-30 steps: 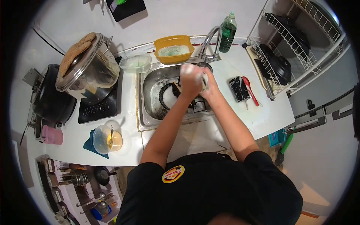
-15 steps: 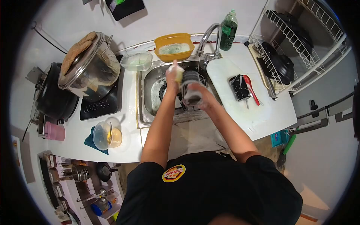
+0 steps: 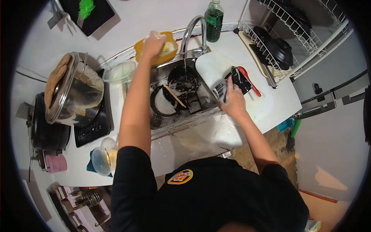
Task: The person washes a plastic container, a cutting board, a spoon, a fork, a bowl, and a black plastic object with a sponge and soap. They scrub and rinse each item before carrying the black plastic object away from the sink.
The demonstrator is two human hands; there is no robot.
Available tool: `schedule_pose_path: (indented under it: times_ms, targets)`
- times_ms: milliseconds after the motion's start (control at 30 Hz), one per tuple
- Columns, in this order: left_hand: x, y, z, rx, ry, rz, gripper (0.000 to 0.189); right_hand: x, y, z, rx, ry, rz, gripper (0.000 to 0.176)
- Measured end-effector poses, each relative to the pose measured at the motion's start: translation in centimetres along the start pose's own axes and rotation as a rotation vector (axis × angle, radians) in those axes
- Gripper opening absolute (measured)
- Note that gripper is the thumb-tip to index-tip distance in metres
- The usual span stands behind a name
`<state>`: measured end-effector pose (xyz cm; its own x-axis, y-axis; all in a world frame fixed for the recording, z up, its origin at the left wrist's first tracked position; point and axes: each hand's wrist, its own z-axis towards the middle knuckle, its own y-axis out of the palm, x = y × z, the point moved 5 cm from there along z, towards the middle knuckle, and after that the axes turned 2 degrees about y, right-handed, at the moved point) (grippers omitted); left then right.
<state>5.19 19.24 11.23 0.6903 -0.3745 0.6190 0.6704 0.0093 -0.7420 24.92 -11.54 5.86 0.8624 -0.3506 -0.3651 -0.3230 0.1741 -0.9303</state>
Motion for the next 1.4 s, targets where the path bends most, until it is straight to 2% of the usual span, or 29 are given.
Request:
schedule_pose_path:
  times_ms: [100, 133, 167, 200, 267, 333, 400, 467, 500, 533, 600, 633, 733, 833, 933, 1033, 1067, 1133, 1167, 1267, 1300, 1333, 1400]
  targets:
    - [-4.9, 2.8, 4.9, -0.116, 0.006, 0.037, 0.053, 1.0, -0.4, -1.1, 0.207, -0.036, -0.094, 0.077]
    - [-4.5, 3.0, 4.9, -0.132, 0.035, 0.19, 0.053, 0.4, -1.3, -1.5, 0.287, -0.048, -0.138, 0.073]
    - [-4.5, 3.1, 4.6, -0.143, 0.063, 0.344, 0.054, -0.9, -2.5, -2.4, 0.435, -0.092, -0.23, 0.057]
    - [-4.7, 3.3, 4.8, -0.15, 0.089, 0.499, 0.056, -1.5, -1.9, -2.5, 0.407, -0.144, -0.097, 0.053]
    - [-6.4, 5.3, 6.1, -0.243, -0.036, 0.537, 0.062, -3.0, -0.4, -2.2, 0.341, -0.248, 0.173, 0.046]
    - [-8.3, 7.7, 6.4, -0.412, -0.112, 0.562, 0.067, -5.9, 2.6, -0.9, 0.017, -0.214, 0.481, 0.037]
    - [-10.1, 9.5, 6.3, -0.65, -0.135, 0.57, 0.071, -7.7, 6.7, 1.5, -0.063, -0.401, 0.461, 0.044]
    - [-17.9, 15.6, 8.7, -0.601, -0.139, 0.54, 0.067, -8.8, 11.7, 4.8, -0.047, -0.486, 0.111, 0.056]
    - [-18.5, 15.7, 9.1, -0.59, -0.125, 0.524, 0.063, -9.5, 13.1, 6.1, -0.037, -0.527, -0.064, 0.063]
    - [-18.9, 15.7, 9.3, -0.579, -0.111, 0.509, 0.06, -9.8, 13.7, 7.3, -0.145, -0.439, -0.117, 0.071]
    - [-12.3, 10.4, 6.1, -0.594, -0.052, 0.48, 0.052, -10.3, 14.8, 8.7, -0.365, -0.26, -0.218, 0.087]
    - [-11.3, 8.9, 5.6, -0.527, -0.071, 0.497, 0.044, -9.9, 16.7, 9.4, -0.431, -0.207, -0.182, 0.109]
    - [-10.0, 5.6, 4.8, -0.308, -0.154, 0.352, 0.04, -11.4, 17.4, 9.3, -0.731, -0.088, -0.044, 0.121]
    - [-9.1, 2.7, 4.5, -0.198, -0.128, 0.236, 0.038, -12.5, 17.7, 8.8, -0.733, -0.129, -0.114, 0.122]
    - [-9.2, -0.6, 3.7, 0.046, -0.275, -0.083, 0.037, -13.6, 17.1, 7.8, -0.719, -0.281, -0.294, 0.121]
    - [-9.1, -1.9, 1.8, -0.043, -0.327, -0.855, 0.035, -13.1, 18.6, 7.3, -0.682, -0.324, -0.341, 0.126]
    - [-8.7, -2.2, 0.9, -0.077, -0.337, -1.111, 0.037, -12.7, 19.2, 7.2, -0.722, -0.313, -0.298, 0.126]
    - [-6.7, -4.3, -3.0, -0.141, -0.421, -1.385, 0.043, -12.0, 19.8, 7.8, -0.799, -0.291, -0.208, 0.127]
    - [-5.9, -5.1, -5.1, -0.17, -0.462, -1.523, 0.047, -11.7, 19.7, 7.9, -0.959, -0.279, -0.145, 0.128]
    - [-7.9, -3.9, -10.0, -0.145, -0.445, -2.142, 0.051, -11.0, 19.6, 7.1, -1.047, -0.281, 0.168, 0.127]
    - [-7.3, -3.8, -12.0, -0.087, -0.451, -2.279, 0.051, -11.5, 19.2, 6.6, -1.144, -0.288, 0.242, 0.119]
    - [-6.6, -3.3, -13.9, -0.024, -0.459, -2.415, 0.05, -11.8, 18.7, 6.6, -1.131, -0.306, 0.266, 0.115]
    - [-5.9, -2.5, -16.6, -0.006, -0.413, -2.432, 0.041, -12.0, 17.7, 6.0, -1.112, -0.331, 0.317, 0.109]
